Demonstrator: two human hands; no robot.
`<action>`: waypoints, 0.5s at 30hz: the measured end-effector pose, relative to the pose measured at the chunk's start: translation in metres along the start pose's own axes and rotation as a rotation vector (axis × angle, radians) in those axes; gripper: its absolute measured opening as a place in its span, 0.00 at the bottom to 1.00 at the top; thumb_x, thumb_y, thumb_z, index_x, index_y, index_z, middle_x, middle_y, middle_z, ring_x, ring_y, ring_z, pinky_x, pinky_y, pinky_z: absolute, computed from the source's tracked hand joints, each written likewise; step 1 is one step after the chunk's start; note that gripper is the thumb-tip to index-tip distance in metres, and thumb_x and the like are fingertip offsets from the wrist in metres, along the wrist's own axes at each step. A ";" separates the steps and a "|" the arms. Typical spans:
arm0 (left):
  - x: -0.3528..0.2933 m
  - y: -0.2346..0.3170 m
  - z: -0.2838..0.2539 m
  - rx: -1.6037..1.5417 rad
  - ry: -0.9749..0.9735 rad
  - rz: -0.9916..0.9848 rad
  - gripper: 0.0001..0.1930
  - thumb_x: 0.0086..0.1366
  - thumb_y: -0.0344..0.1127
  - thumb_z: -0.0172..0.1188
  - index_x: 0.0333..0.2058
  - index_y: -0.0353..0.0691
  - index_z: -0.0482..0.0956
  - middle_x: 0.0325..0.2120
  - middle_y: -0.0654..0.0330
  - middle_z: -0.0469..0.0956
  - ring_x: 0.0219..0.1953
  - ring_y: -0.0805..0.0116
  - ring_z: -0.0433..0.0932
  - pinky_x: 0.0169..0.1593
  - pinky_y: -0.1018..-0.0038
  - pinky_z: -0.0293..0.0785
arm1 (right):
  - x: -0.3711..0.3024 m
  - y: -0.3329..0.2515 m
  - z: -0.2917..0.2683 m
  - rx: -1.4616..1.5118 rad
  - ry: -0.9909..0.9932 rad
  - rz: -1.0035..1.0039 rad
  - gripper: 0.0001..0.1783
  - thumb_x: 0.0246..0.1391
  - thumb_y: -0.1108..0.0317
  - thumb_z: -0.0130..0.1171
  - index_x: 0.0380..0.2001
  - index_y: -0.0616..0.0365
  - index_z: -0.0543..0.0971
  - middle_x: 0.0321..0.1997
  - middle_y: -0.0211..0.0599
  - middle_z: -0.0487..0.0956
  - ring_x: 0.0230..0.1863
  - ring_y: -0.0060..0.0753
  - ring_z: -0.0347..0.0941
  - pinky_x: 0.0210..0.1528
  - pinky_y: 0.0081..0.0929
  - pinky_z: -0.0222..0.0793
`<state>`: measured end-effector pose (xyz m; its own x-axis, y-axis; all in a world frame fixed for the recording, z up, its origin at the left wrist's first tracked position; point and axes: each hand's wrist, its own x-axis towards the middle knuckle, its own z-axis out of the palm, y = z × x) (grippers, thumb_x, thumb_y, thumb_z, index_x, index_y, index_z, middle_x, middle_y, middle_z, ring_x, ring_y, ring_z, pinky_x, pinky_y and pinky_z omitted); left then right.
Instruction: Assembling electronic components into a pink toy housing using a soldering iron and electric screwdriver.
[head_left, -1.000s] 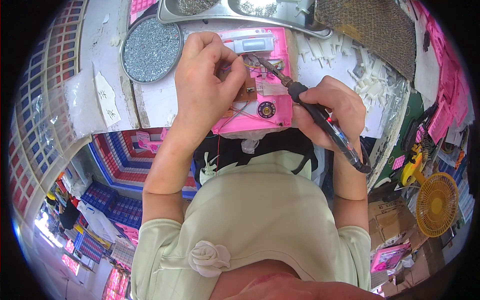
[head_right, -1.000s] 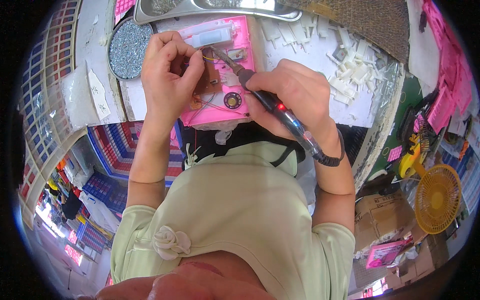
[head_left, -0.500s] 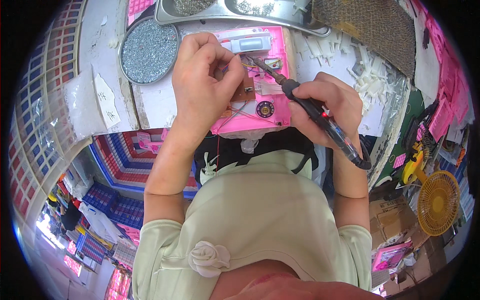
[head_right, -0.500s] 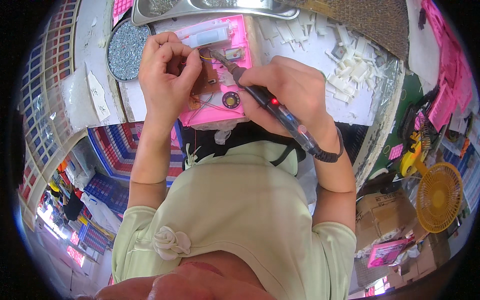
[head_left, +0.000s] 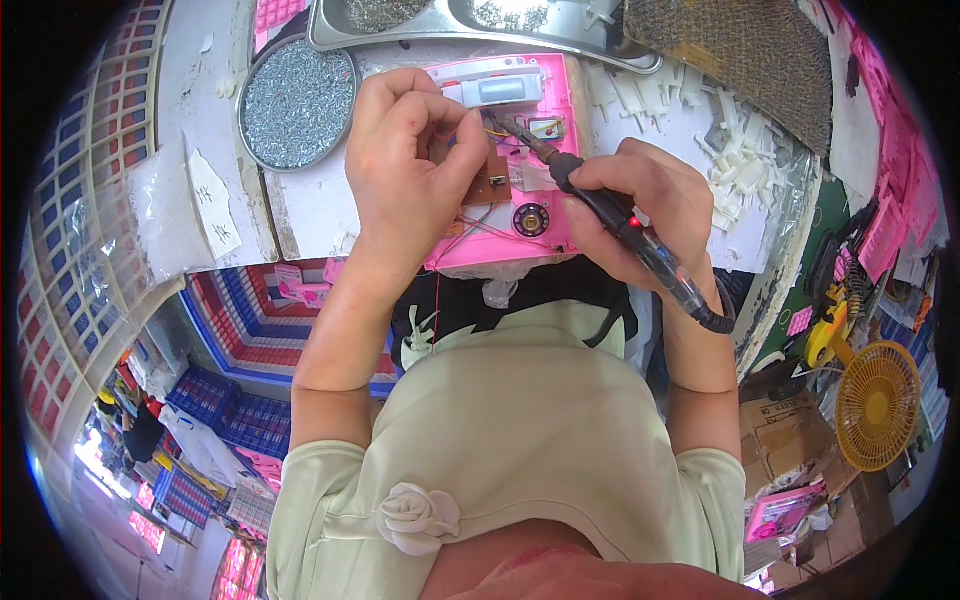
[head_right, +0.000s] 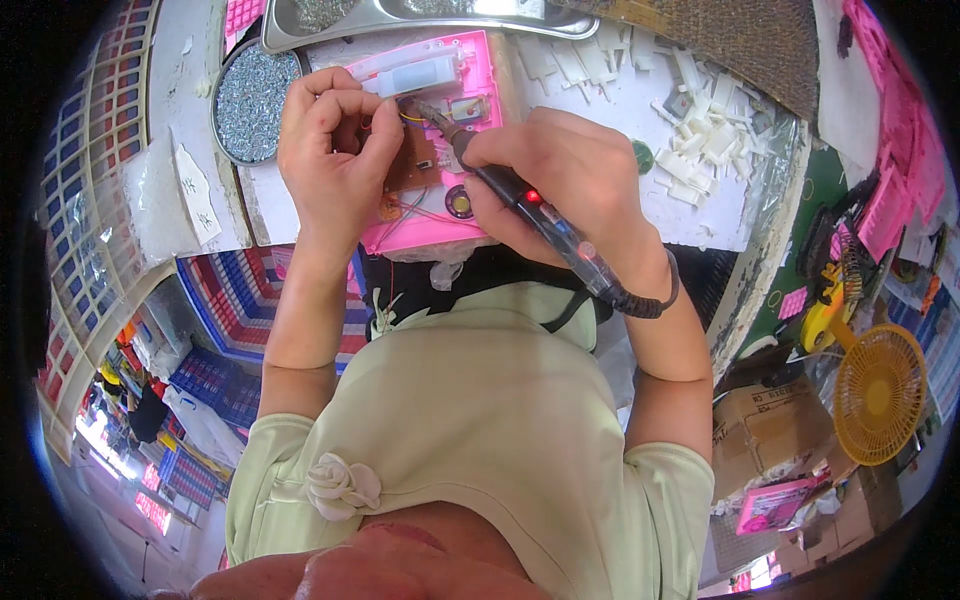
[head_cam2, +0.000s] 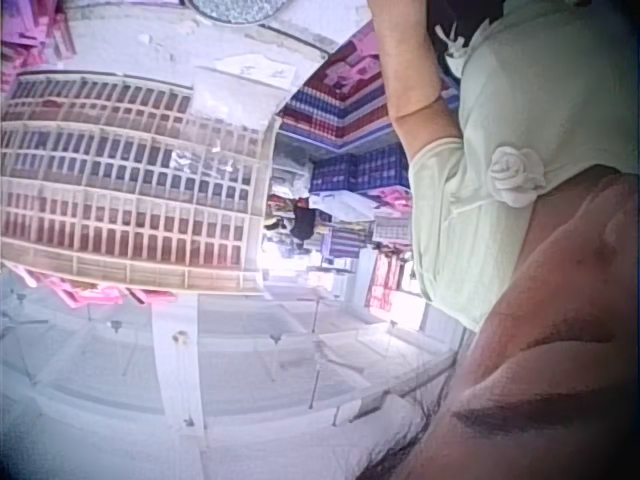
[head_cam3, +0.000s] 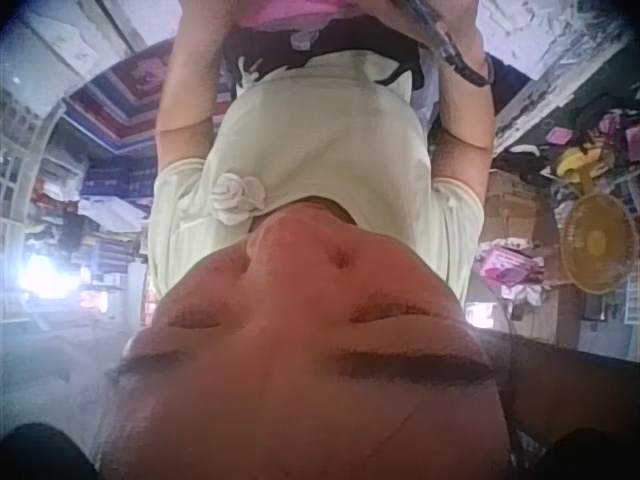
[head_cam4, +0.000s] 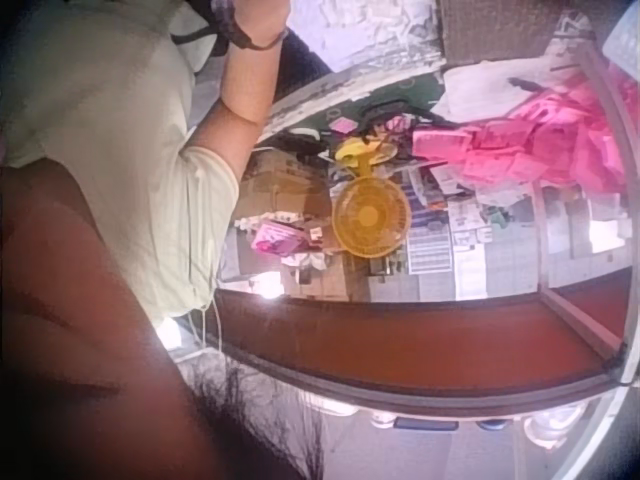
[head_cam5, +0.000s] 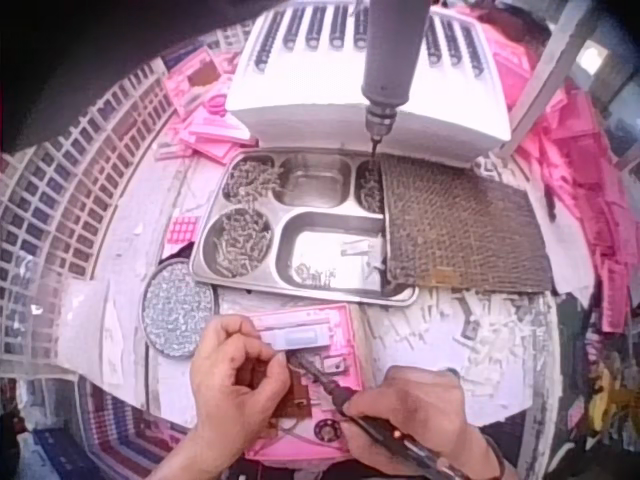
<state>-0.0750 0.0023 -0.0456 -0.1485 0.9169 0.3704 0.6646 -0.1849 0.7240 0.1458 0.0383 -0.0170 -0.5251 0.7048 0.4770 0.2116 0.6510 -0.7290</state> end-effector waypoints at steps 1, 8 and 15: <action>0.000 0.001 0.000 0.020 0.002 0.013 0.05 0.55 0.22 0.69 0.30 0.33 0.81 0.38 0.59 0.75 0.27 0.81 0.71 0.26 0.84 0.68 | 0.000 0.002 0.001 -0.005 0.004 -0.013 0.15 0.43 0.76 0.70 0.37 0.59 0.79 0.22 0.33 0.77 0.18 0.31 0.71 0.21 0.25 0.65; 0.000 0.000 0.002 0.078 0.030 0.063 0.06 0.54 0.22 0.70 0.29 0.35 0.80 0.38 0.58 0.76 0.25 0.79 0.71 0.25 0.82 0.68 | 0.001 -0.001 0.000 -0.014 0.011 0.012 0.19 0.36 0.80 0.70 0.36 0.57 0.80 0.23 0.33 0.78 0.19 0.35 0.72 0.22 0.27 0.68; 0.002 0.002 0.004 0.093 0.044 0.104 0.07 0.54 0.22 0.69 0.29 0.35 0.79 0.38 0.56 0.75 0.28 0.75 0.72 0.25 0.80 0.69 | 0.002 0.000 0.000 -0.014 0.035 0.008 0.20 0.36 0.81 0.70 0.36 0.57 0.79 0.22 0.32 0.77 0.18 0.34 0.71 0.21 0.27 0.67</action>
<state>-0.0708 0.0050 -0.0457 -0.1061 0.8776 0.4675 0.7427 -0.2427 0.6241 0.1446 0.0393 -0.0158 -0.4946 0.7193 0.4879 0.2271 0.6488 -0.7263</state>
